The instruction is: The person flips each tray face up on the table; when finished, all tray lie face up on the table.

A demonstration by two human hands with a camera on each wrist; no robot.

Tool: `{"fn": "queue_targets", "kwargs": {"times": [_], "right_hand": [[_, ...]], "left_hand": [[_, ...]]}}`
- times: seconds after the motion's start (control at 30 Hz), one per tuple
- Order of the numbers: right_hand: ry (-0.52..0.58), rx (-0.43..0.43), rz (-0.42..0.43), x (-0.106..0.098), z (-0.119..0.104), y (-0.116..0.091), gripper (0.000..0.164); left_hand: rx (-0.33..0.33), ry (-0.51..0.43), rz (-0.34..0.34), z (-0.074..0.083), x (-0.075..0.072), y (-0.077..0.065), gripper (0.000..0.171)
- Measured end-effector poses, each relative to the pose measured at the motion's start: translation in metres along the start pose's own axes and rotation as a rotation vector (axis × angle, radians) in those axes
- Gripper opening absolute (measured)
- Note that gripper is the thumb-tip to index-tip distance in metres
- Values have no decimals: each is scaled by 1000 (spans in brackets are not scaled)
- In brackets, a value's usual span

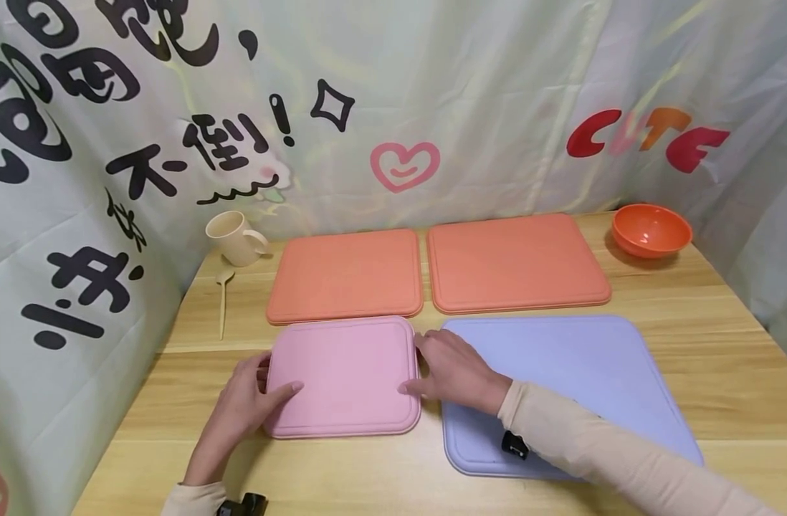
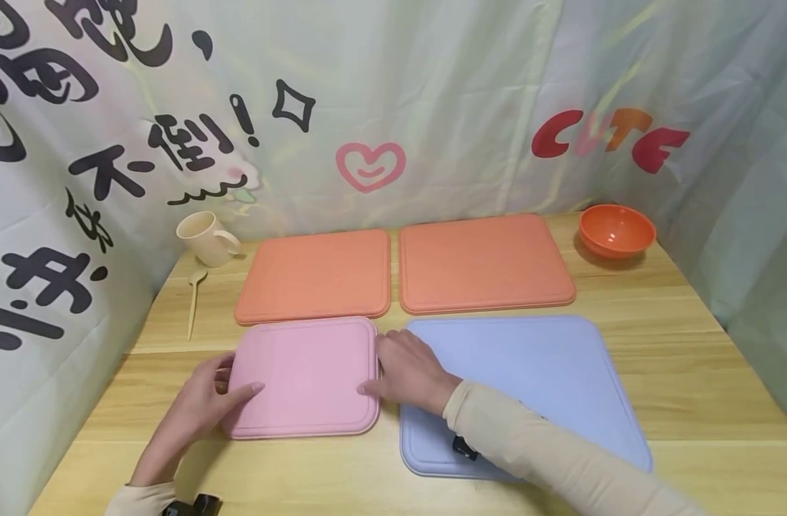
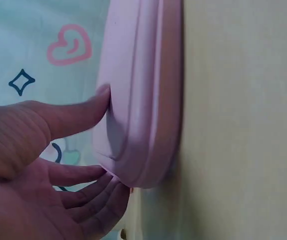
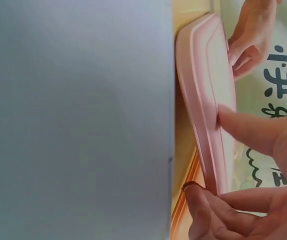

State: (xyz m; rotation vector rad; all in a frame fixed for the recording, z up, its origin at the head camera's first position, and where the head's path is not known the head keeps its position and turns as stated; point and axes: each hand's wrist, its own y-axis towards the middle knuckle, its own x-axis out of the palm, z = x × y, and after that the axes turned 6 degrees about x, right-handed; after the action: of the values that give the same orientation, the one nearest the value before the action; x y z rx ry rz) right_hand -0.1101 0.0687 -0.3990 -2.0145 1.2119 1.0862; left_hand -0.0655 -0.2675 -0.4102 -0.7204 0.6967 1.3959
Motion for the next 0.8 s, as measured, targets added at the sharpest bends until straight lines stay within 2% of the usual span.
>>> {"fn": "queue_targets", "kwargs": {"times": [0.13,0.27,0.4,0.6,0.8], "right_hand": [[118,19,44,-3,-5,-1,38],[213,1,123,-7,-9,-3,39],[273,-4,200,-12,-12,-4,32],[357,24,256,-20,-14,-6,37],[358,-11,313,-27,-16,-10,35]], "left_hand": [[-40,-31,59,5,-6,-2,73],[-55,-39,121,13,-12,-3,72],[-55,-62,178,19,-15,-5,68],[-52,-110,249,28,-20,-11,62],[-75,-259,348,32,-23,-17,52]]}}
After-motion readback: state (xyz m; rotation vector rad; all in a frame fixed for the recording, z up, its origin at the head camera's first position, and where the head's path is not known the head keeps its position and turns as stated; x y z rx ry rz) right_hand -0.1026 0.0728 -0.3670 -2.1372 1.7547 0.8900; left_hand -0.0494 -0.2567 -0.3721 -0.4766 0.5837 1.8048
